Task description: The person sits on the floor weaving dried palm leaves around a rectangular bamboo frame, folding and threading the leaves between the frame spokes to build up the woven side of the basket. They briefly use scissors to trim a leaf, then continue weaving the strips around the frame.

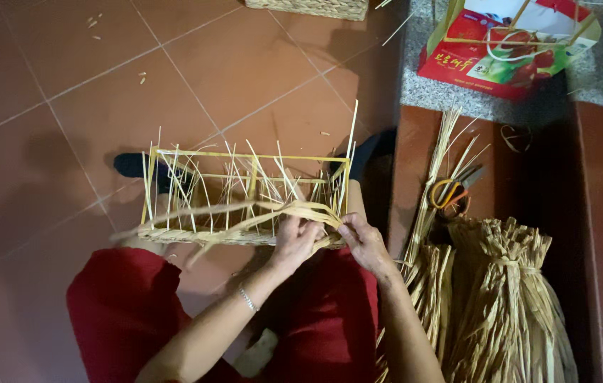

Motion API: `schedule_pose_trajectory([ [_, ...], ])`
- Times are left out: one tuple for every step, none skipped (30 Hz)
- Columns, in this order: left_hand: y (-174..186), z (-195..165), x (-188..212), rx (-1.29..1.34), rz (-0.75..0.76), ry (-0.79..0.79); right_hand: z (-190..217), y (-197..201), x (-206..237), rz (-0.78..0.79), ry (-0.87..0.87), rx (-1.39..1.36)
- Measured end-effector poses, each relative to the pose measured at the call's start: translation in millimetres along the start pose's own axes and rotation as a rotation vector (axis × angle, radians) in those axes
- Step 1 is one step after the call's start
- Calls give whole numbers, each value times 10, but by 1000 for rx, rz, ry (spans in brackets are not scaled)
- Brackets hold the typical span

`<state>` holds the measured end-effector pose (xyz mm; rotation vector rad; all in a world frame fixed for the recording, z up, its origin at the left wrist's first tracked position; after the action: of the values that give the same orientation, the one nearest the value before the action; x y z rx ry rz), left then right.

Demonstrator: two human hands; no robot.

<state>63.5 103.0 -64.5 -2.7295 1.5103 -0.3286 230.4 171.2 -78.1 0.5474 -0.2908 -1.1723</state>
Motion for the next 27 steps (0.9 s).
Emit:
schedule_pose_trajectory([
  [41,114,97,108,-17,147,23,-3,-2,-4,2,11],
  [67,224,204,215,-34,292,75,5,-6,-28,20,-12],
  [51,220,305,296,15,276,138,18,-8,-56,40,-36],
  [30,208,422,379,61,261,211,30,-4,-80,61,-58],
  [9,184,504,461,105,246,329,38,12,-95,142,-77],
  [22,152,581,301,121,171,451,55,34,-115,224,-96],
  [41,107,718,141,138,95,567,75,58,-136,304,-114],
  [51,51,817,-18,150,22,608,77,62,-150,293,-41],
  [19,-114,887,-168,202,-203,639,79,64,-162,281,31],
  [-11,-274,993,-318,252,-430,658,82,59,-175,267,103],
  [-48,-414,1099,-468,297,-658,658,68,47,-156,241,114],
  [2,-533,1146,-526,247,-779,648,49,32,-139,215,125],
  [62,-647,1196,-581,198,-903,627,34,22,-125,189,137],
  [106,-749,1219,-637,146,-1025,641,35,19,-144,219,143],
  [145,-833,1176,-599,95,-1086,650,34,18,-161,251,149],
  [184,-909,1119,-559,45,-1149,661,38,21,-179,283,154],
  [230,-976,1089,-518,-5,-1211,649,24,23,-166,281,161],
  [316,-1002,1019,-509,-10,-1165,641,20,28,-150,280,168],
  [450,-1036,943,-499,-13,-1121,639,22,33,-136,279,175],
  [568,-1062,872,-490,-14,-1075,638,40,31,-131,269,166],
  [650,-1049,812,-649,-57,-1022,642,62,40,-119,256,156],
  [733,-1028,757,-809,-98,-960,652,72,53,-104,241,146],
  [784,-997,694,-964,-138,-900,664,89,49,-52,240,93],
  [771,-992,689,-1037,-125,-936,683,96,44,-3,242,41],
  [734,-973,693,-1109,-114,-968,698,90,60,48,244,-11],
  [676,-941,692,-1183,-102,-997,688,102,54,57,223,-26],
  [601,-868,667,-1218,-40,-968,671,93,57,61,201,-40],
])
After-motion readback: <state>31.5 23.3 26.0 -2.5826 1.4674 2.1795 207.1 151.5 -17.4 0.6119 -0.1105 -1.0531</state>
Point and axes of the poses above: each hand's wrist, its own x-axis away from the middle knuckle, its own y-axis out of the back of the hand, z = x × y, the point moved 7 cm from there along -x, towards the middle knuckle, and after that the axes turned 11 degrees about -z, right-handed, at the moved point
